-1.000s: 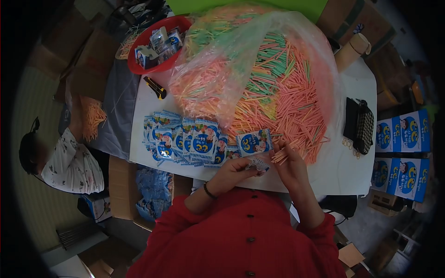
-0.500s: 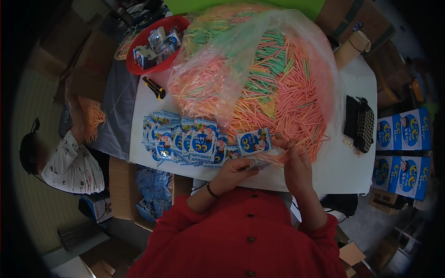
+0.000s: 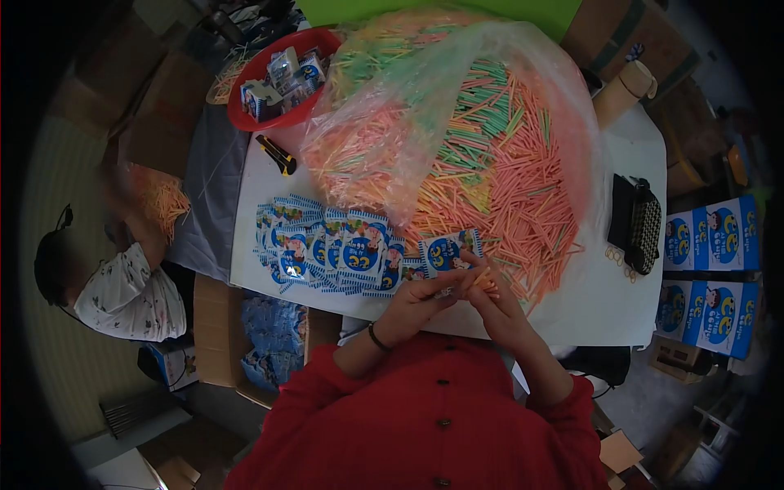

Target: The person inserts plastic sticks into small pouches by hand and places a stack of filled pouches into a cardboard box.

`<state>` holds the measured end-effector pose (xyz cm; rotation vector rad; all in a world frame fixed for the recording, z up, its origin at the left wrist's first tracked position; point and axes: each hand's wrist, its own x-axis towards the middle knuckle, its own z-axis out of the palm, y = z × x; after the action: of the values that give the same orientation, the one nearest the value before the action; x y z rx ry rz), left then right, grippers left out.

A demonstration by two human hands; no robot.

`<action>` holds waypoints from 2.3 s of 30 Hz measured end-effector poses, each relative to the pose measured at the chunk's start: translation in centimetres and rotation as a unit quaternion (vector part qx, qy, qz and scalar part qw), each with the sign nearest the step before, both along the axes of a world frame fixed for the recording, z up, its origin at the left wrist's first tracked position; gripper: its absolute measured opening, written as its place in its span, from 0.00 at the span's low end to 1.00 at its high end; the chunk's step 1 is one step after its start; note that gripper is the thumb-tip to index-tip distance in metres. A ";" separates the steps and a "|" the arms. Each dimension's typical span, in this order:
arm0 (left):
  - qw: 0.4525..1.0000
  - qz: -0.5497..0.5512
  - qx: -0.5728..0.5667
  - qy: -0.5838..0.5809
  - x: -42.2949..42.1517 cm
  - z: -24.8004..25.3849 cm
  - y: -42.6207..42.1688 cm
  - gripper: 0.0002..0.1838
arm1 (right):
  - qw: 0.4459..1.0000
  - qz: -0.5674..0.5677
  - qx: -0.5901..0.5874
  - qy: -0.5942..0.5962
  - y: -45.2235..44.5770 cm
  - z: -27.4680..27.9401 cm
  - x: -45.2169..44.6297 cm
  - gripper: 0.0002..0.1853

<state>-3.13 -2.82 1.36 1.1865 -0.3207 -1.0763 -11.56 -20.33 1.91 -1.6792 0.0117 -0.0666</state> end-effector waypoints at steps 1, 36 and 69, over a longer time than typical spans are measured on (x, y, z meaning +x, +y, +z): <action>1.000 0.000 -0.001 0.000 -0.3 -0.5 -0.1 0.20 | 0.999 -0.003 -0.041 0.015 -0.1 -0.2 -0.2 0.15; 0.603 0.190 0.434 -0.642 6.8 2.9 8.4 0.39 | 0.990 -0.026 -0.119 0.067 9.1 -0.5 5.4 0.13; 0.882 0.211 -0.095 -0.410 2.8 -4.7 14.6 0.43 | 0.949 -0.014 -0.244 -0.199 13.6 -3.9 6.1 0.47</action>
<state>-0.34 11.83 -3.29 1.4042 -0.7610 -0.1085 -5.46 -6.75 -2.01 -2.1318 -0.3077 -0.4606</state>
